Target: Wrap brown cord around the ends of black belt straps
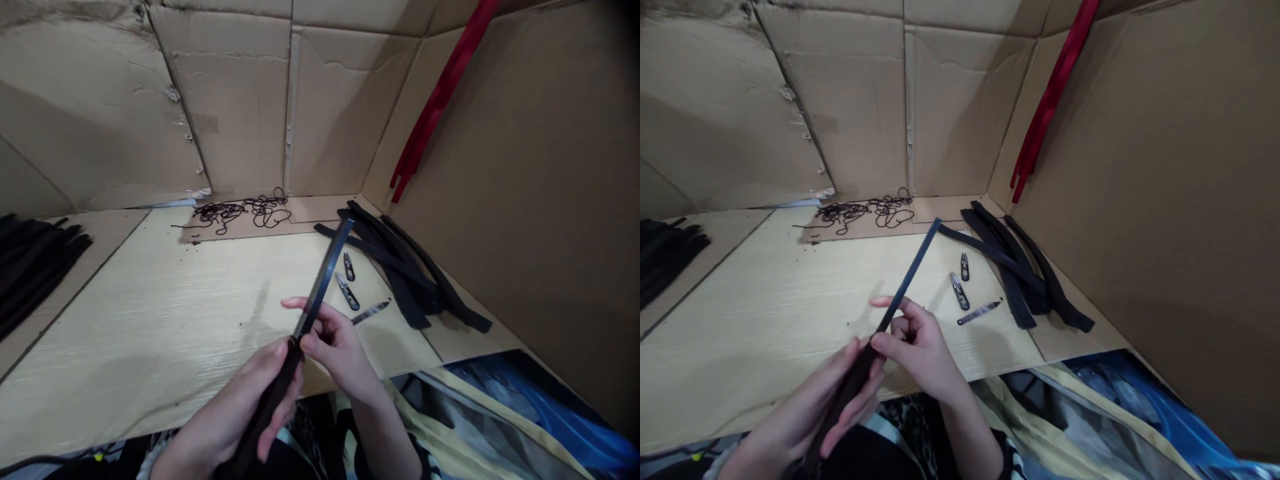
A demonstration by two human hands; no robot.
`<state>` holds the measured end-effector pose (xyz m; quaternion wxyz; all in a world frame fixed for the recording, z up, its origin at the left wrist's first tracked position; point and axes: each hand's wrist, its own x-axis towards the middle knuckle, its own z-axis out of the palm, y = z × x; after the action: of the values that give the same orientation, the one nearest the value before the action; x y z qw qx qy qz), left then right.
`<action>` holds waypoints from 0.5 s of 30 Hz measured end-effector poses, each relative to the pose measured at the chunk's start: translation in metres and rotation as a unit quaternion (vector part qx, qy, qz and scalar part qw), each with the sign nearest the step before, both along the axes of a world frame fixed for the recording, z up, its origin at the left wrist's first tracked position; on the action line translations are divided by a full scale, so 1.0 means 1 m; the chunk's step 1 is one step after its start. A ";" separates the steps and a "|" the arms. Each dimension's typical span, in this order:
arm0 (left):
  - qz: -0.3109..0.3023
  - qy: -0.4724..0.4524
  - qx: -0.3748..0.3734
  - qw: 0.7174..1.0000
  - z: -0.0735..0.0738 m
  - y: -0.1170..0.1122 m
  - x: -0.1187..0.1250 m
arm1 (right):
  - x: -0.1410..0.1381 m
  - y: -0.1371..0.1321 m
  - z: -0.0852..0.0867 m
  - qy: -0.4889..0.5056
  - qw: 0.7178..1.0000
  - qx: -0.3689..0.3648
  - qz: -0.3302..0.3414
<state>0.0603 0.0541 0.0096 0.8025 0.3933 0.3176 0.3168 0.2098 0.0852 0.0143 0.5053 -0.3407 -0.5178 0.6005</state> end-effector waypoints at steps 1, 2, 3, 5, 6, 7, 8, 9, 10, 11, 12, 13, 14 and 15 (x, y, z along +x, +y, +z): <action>-0.060 -0.076 -0.050 0.994 0.000 -0.001 -0.002 | 0.001 0.000 -0.001 0.022 0.999 -0.001 0.024; -0.108 -0.126 -0.083 0.983 0.000 -0.003 -0.004 | 0.001 0.000 -0.003 0.040 0.999 0.002 0.030; -0.139 -0.139 -0.093 0.976 0.002 -0.005 -0.006 | 0.001 -0.001 -0.004 0.055 0.998 0.005 0.018; -0.115 -0.046 -0.027 0.992 0.007 -0.011 -0.009 | 0.000 -0.003 -0.004 0.081 0.994 0.014 -0.067; -0.064 0.047 0.039 0.996 0.009 -0.014 -0.009 | 0.000 -0.005 -0.004 0.090 0.988 0.022 -0.126; -0.004 0.148 0.107 0.983 0.011 -0.018 -0.010 | 0.000 -0.007 -0.003 0.091 0.978 0.033 -0.183; 0.052 0.237 0.162 0.956 0.011 -0.021 -0.010 | 0.001 -0.008 -0.002 0.080 0.970 0.045 -0.225; 0.093 0.298 0.194 0.930 0.011 -0.024 -0.010 | 0.003 -0.010 -0.002 0.062 0.965 0.060 -0.247; 0.109 0.324 0.200 0.918 0.010 -0.026 -0.010 | 0.006 -0.011 -0.001 0.040 0.965 0.078 -0.248; 0.086 0.312 0.179 0.929 0.007 -0.027 -0.010 | 0.009 -0.012 -0.002 0.022 0.969 0.095 -0.225; 0.039 0.267 0.137 0.953 0.005 -0.027 -0.011 | 0.012 -0.012 -0.003 0.013 0.976 0.110 -0.186; -0.019 0.200 0.083 0.976 0.002 -0.027 -0.012 | 0.015 -0.011 -0.005 0.017 0.983 0.120 -0.141; -0.074 0.129 0.034 0.988 0.000 -0.026 -0.013 | 0.016 -0.010 -0.007 0.029 0.987 0.124 -0.100; -0.116 0.080 0.000 0.990 -0.002 -0.025 -0.014 | 0.017 -0.008 -0.008 0.045 0.989 0.120 -0.072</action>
<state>0.0461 0.0295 0.0073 0.8060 0.4517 0.3325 0.1894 0.2270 0.0774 0.0063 0.6075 -0.2868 -0.5368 0.5105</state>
